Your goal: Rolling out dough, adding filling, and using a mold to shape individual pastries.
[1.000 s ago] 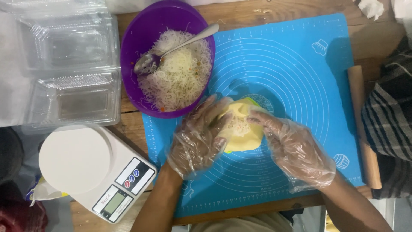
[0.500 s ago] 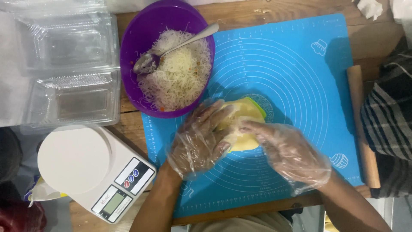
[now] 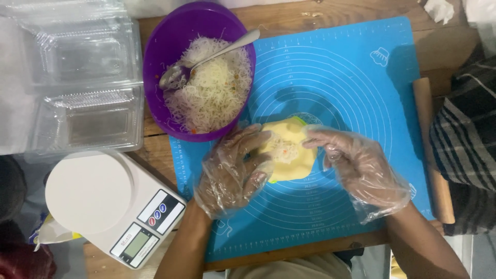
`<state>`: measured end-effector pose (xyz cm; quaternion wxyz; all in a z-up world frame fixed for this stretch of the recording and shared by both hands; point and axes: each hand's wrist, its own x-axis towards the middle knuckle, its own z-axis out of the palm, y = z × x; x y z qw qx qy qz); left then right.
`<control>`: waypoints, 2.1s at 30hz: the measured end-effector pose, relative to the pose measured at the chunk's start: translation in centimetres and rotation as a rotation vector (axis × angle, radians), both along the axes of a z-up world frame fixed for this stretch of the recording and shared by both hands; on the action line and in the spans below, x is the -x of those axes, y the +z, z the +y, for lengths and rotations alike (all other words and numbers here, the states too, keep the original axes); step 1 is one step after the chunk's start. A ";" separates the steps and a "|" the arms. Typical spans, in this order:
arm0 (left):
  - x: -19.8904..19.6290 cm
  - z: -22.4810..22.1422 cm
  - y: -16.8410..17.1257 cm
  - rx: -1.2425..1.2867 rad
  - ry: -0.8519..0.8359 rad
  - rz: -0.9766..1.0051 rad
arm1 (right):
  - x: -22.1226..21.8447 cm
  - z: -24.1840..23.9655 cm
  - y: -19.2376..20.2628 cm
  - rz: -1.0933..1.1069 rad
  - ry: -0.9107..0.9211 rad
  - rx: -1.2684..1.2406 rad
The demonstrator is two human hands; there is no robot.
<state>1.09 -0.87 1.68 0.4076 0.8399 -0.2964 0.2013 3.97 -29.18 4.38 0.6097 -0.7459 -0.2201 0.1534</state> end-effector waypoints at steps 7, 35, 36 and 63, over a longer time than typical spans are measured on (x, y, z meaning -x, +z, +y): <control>0.6 -0.3 0.6 -0.077 -0.030 0.085 | -0.4 -0.3 0.6 -0.101 0.043 0.033; 3.7 -5.2 2.0 -0.444 0.523 0.734 | -1.6 4.7 7.0 0.681 -0.482 0.129; 3.7 -5.1 2.0 -0.444 0.525 0.735 | -1.7 4.9 7.4 0.681 -0.480 0.130; 4.2 -5.7 0.3 1.167 0.439 0.914 | -1.9 3.1 5.0 0.647 -0.521 0.165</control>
